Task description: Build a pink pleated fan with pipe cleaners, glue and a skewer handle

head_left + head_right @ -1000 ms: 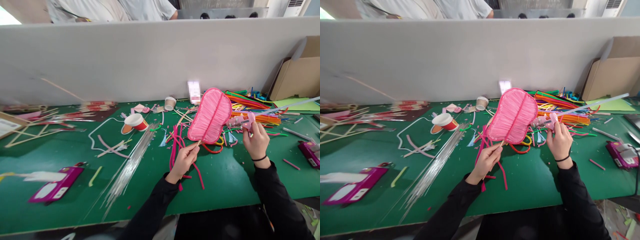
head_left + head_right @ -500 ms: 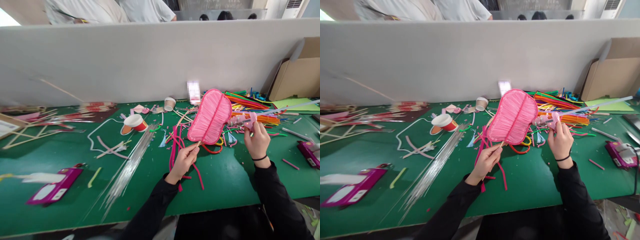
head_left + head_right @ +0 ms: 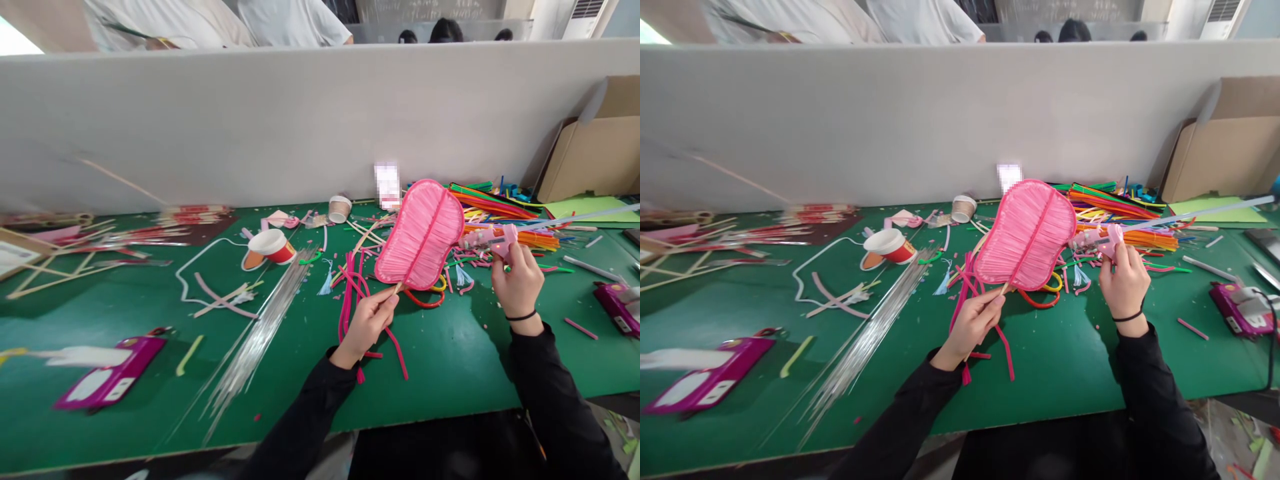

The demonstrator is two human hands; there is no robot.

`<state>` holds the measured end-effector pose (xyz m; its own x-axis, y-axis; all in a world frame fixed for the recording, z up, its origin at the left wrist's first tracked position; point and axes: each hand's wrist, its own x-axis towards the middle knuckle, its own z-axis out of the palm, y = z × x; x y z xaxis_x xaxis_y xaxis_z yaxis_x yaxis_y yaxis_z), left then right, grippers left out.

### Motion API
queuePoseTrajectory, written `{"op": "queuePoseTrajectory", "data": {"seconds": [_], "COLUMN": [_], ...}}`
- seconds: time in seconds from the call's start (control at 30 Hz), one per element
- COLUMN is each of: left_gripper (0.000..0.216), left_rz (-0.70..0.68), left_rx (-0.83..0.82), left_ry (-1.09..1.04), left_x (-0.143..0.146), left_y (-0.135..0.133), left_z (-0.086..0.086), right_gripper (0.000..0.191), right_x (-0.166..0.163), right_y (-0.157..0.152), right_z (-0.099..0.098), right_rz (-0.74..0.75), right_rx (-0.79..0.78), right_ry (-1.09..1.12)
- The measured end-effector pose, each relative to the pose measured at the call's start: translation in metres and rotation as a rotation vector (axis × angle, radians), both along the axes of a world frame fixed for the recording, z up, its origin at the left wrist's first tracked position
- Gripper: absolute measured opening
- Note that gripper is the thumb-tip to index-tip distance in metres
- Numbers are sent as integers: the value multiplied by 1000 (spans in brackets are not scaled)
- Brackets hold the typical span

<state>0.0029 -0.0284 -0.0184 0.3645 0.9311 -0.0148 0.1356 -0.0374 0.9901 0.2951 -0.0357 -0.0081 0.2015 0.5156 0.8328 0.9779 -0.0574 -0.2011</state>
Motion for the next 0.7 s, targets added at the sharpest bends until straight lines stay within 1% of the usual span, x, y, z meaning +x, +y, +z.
{"op": "queuePoseTrajectory", "data": {"seconds": [0.2,0.33,0.53,0.67,0.7], "left_gripper": [65,66,65,67,67], "left_rz": [4,6,0,1,3], "left_rx": [4,-3,-9,-30,-35], "left_ry": [-12,2,2,3,0], "left_x": [0,0,1,2,2], "left_y": [1,0,0,0,0], "left_z": [1,1,1,4,4], "right_gripper": [13,14,19,18,21], "right_x": [0,1,4,3,3], "right_y": [0,0,0,3,4], "right_z": [2,1,-1,-1,-1], "right_rz": [6,-6,-13,-77,-100], "right_rx": [-5,0,5,62,89], "right_ry": [55,47,54,64,89]}}
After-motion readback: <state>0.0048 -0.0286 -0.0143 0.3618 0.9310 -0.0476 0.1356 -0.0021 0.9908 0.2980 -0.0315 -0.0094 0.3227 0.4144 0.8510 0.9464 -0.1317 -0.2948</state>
